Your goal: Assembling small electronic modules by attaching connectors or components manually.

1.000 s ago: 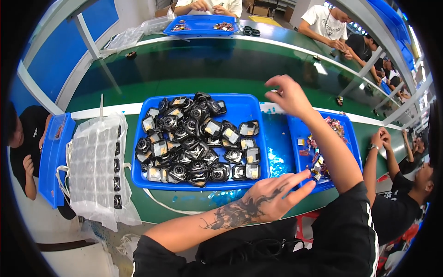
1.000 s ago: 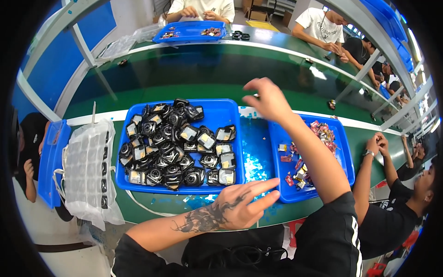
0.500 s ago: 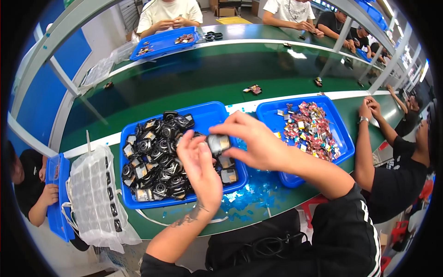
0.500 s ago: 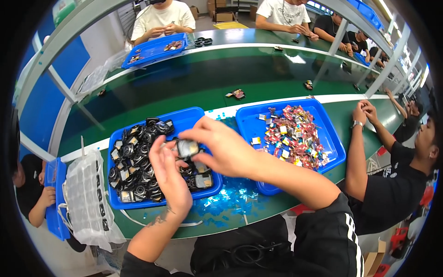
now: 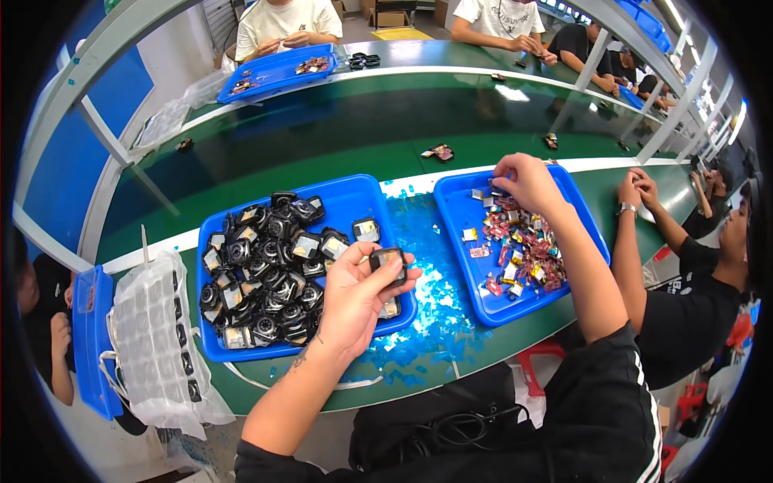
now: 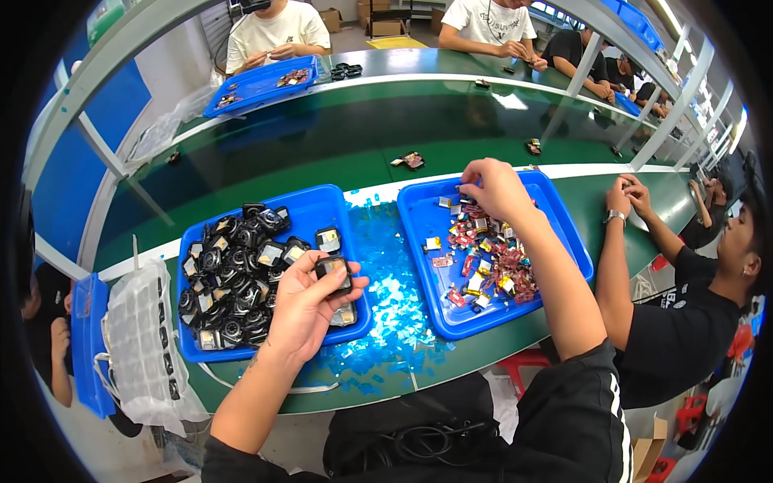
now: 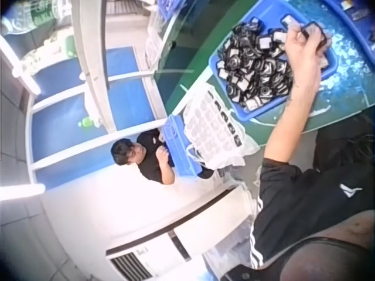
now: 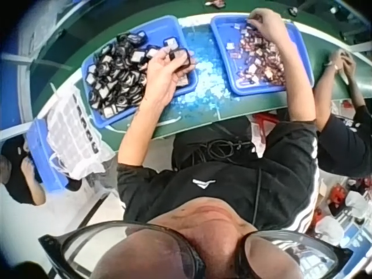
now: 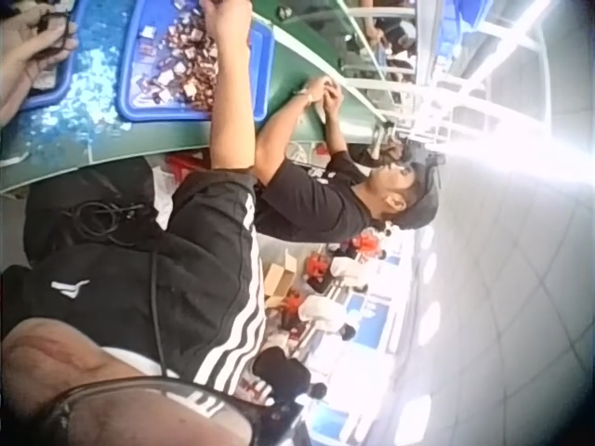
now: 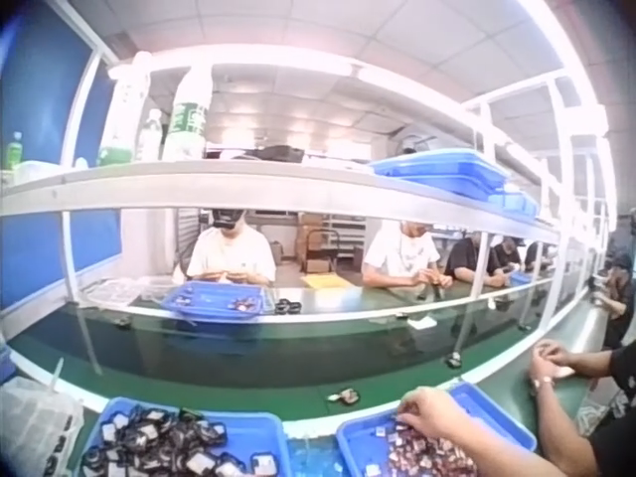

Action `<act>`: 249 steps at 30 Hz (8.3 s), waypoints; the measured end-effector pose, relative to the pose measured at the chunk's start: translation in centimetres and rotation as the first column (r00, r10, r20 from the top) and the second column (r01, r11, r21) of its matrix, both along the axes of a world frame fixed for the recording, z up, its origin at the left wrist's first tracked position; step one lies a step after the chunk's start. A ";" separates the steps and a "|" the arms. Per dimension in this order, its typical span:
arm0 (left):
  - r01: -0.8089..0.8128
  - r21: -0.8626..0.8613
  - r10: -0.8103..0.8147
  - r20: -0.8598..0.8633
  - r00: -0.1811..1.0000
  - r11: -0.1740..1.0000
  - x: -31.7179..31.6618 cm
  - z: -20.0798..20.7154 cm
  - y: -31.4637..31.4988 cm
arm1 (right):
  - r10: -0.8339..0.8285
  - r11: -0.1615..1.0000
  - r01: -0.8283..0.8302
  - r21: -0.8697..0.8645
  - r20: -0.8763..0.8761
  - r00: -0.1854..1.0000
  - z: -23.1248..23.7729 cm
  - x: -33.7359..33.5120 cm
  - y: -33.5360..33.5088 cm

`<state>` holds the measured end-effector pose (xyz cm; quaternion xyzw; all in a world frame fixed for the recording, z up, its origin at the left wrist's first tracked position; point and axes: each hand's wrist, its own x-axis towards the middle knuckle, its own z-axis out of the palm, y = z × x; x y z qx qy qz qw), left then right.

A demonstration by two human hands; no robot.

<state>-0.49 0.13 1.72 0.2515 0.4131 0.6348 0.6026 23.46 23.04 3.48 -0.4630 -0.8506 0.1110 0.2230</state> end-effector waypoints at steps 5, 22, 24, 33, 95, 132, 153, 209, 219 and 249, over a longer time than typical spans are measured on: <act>0.015 -0.020 -0.014 0.023 1.000 1.000 0.4 -0.2 -0.4 | -0.016 0.999 0.024 0.041 -0.186 0.982 -0.1 0.2 -0.4; 0.036 0.489 0.393 -0.741 0.544 0.872 1.9 -0.5 -1.2 | -0.218 0.467 -0.538 -0.702 -0.681 0.699 2.0 -4.4 -14.6; 0.033 0.461 0.354 -0.724 0.593 0.887 1.9 -0.7 -1.4 | -0.313 0.320 -0.628 -0.710 -0.705 0.637 0.7 -4.4 -15.1; -0.054 0.271 0.213 -0.601 0.770 0.961 1.4 -1.9 -0.6 | 0.000 0.602 -0.458 -0.654 -0.573 0.819 2.0 -5.1 -14.8; 0.138 0.141 -0.118 -0.142 0.983 0.980 1.9 0.6 -1.0 | 0.105 0.758 -0.607 -0.239 -0.874 0.475 0.4 -4.3 -15.1; 0.149 0.366 -0.104 -0.141 0.985 0.919 3.2 -1.5 -1.6 | 0.154 0.950 -0.282 -0.137 -0.578 0.801 1.6 -7.2 -18.3; 0.145 0.334 -0.128 -0.072 0.989 0.931 3.4 -0.5 -2.0 | 0.196 0.936 -0.341 -0.084 -0.680 0.706 1.6 -7.2 -16.9; 0.134 0.373 -0.012 -0.313 0.950 0.918 3.3 -1.0 -1.8 | 0.046 0.976 -0.194 -0.104 -0.766 0.641 -2.0 -5.8 -20.0; 0.058 0.448 0.026 -0.178 0.984 0.892 3.8 -0.9 -1.7 | -0.087 0.905 -0.307 -0.296 -0.834 0.546 -1.5 -6.3 -19.6; -0.278 0.260 0.332 -0.194 0.923 0.925 2.7 -1.9 -1.5 | -0.030 0.746 -0.409 -0.525 -0.640 0.768 2.4 -11.1 -9.6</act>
